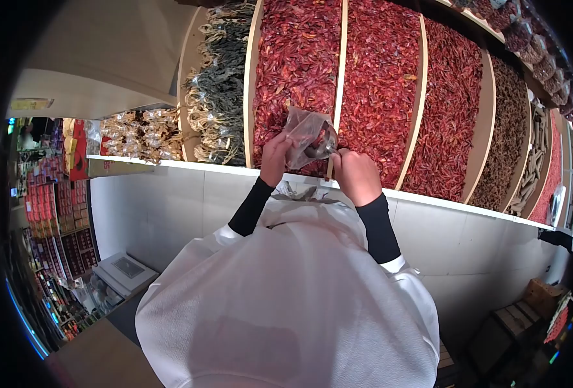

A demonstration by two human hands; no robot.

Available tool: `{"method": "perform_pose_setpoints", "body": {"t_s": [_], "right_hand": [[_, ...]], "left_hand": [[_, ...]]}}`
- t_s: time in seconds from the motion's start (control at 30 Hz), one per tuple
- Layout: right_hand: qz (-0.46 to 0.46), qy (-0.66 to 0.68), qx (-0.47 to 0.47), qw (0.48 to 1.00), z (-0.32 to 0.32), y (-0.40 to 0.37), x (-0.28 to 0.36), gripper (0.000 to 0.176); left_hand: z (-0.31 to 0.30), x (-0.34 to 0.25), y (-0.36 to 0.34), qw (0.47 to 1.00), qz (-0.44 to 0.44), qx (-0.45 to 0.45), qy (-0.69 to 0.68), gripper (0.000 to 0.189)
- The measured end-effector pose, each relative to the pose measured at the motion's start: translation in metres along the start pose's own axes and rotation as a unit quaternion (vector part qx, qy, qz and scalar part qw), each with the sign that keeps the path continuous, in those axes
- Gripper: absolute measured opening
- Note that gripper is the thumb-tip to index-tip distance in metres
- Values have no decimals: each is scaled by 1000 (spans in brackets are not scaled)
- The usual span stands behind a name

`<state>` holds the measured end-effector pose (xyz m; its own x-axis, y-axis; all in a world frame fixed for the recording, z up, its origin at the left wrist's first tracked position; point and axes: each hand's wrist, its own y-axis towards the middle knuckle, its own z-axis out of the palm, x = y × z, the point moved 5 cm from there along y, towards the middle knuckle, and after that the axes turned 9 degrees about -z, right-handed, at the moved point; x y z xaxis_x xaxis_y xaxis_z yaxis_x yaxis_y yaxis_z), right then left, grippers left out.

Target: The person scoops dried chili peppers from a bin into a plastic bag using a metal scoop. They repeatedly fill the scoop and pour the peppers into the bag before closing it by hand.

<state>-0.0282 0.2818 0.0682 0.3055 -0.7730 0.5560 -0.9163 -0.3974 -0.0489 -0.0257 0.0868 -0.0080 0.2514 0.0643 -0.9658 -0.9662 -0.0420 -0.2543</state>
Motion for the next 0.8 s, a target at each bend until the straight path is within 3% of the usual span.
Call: {"method": "perform_pose_setpoints", "body": {"t_s": [0.23, 0.3, 0.33, 0.37, 0.47, 0.63, 0.8], "right_hand": [[9, 27, 16, 999, -18, -7, 22, 28], [14, 29, 22, 999, -24, -12, 27, 25], [29, 45, 21, 998, -28, -16, 28, 25], [43, 62, 21, 997, -30, -20, 29, 26], [56, 101, 2, 993, -29, -30, 22, 27], [149, 152, 5, 977, 9, -36, 2, 27], [127, 137, -43, 981, 88, -29, -24, 30]], "left_hand": [[-26, -5, 4, 997, -30, -40, -57, 25], [-41, -12, 9, 982, 34, -108, -151, 26], [-56, -12, 4, 990, -44, -100, -85, 23], [-62, -9, 7, 990, -44, -99, -85, 23], [-77, -8, 11, 961, -17, -116, -252, 19], [-106, -7, 10, 960, -14, -123, -251, 20], [-118, -25, 1, 964, -35, -156, -211, 25]]}}
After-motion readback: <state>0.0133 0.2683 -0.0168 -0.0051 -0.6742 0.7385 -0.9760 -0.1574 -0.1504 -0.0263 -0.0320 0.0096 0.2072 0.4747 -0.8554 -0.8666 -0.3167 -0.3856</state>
